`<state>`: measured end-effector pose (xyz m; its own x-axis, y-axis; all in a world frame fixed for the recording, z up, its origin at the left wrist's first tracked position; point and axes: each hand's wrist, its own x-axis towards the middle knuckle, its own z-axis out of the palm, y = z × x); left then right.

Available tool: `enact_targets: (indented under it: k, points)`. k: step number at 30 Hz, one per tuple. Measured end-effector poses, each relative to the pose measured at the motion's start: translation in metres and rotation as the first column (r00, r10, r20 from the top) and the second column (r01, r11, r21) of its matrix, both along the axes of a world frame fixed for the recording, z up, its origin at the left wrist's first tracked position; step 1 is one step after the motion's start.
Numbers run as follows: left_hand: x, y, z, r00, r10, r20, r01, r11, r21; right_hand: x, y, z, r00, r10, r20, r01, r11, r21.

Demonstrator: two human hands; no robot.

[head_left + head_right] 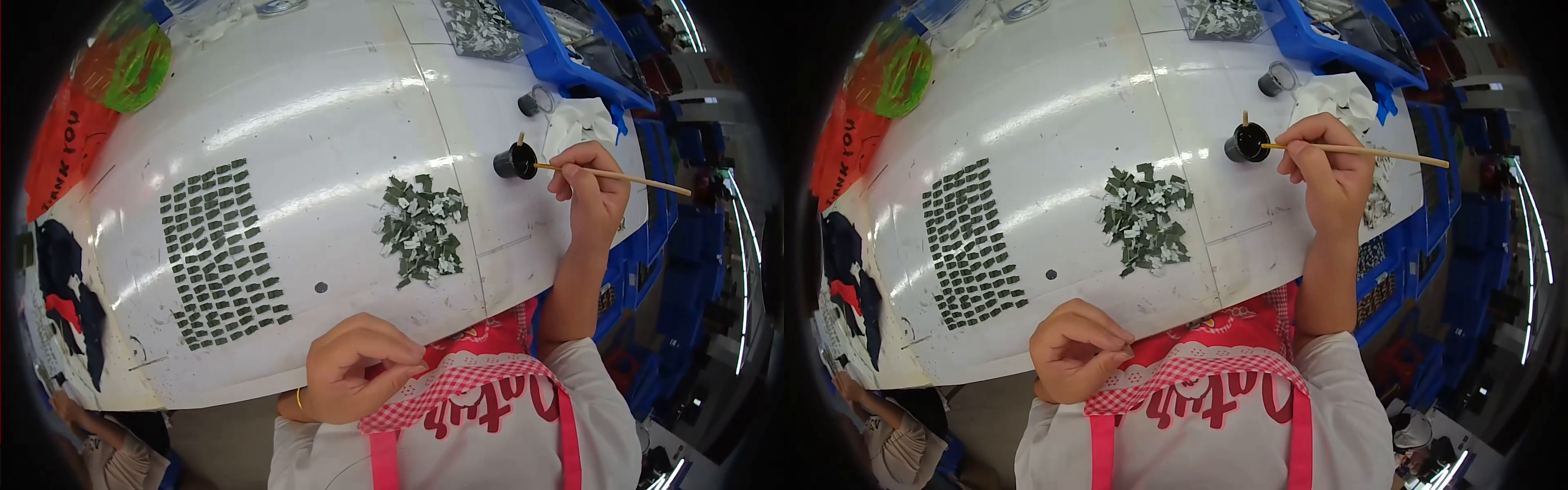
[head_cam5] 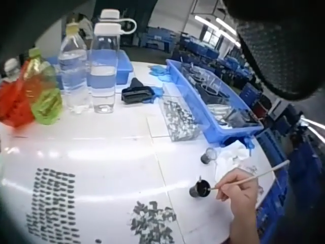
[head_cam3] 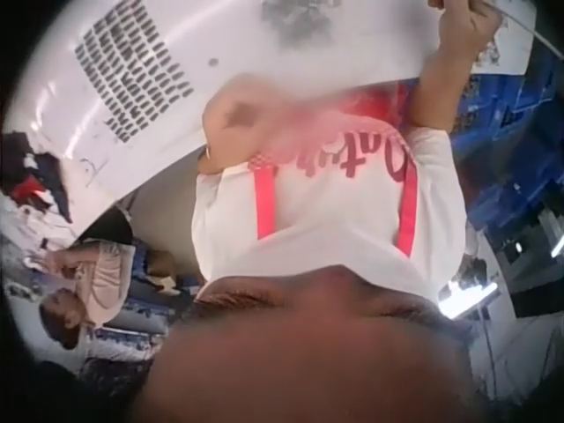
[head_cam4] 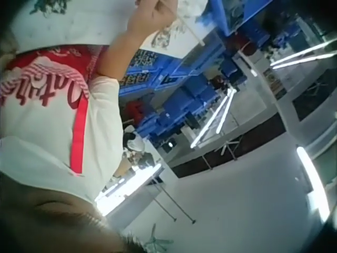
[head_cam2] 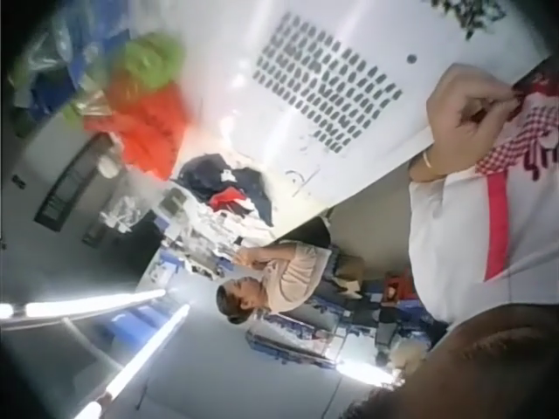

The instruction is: Applying black paint or adhesive to the stems of small plastic artificial leaf pieces at a manufacturing workbench.

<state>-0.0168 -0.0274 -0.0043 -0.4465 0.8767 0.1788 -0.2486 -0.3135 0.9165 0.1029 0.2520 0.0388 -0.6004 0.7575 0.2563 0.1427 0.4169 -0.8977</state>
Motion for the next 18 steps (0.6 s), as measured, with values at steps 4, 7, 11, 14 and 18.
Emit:
enact_targets:
  k: [4,7,11,14,18]
  points:
    - [-0.0012,0.0023,-0.0010,1.000,-0.004,-0.027,0.004,1.000,0.013,-0.0008,0.0016,-0.0065,1.000,-0.001,0.016,0.001,1.000,-0.014]
    - [-0.0016,0.0030,-0.0030,0.999,0.002,-0.052,-0.001,1.000,0.024,0.0003,0.0037,-0.0094,0.999,0.008,0.034,-0.008,1.000,-0.020]
    - [-0.0017,0.0019,-0.0045,0.999,-0.003,-0.040,0.005,1.000,0.030,0.0010,0.0053,-0.0085,0.999,0.011,0.038,-0.011,1.000,-0.004]
    - [-0.0003,-0.0002,-0.0038,1.000,-0.003,-0.002,0.003,1.000,0.007,-0.0011,0.0044,-0.0096,0.999,0.012,0.043,-0.012,1.000,-0.005]
    - [0.0006,-0.0014,-0.0023,0.999,0.003,0.032,-0.002,1.000,-0.018,-0.0019,0.0039,-0.0098,0.999,0.014,0.046,-0.014,1.000,-0.003]
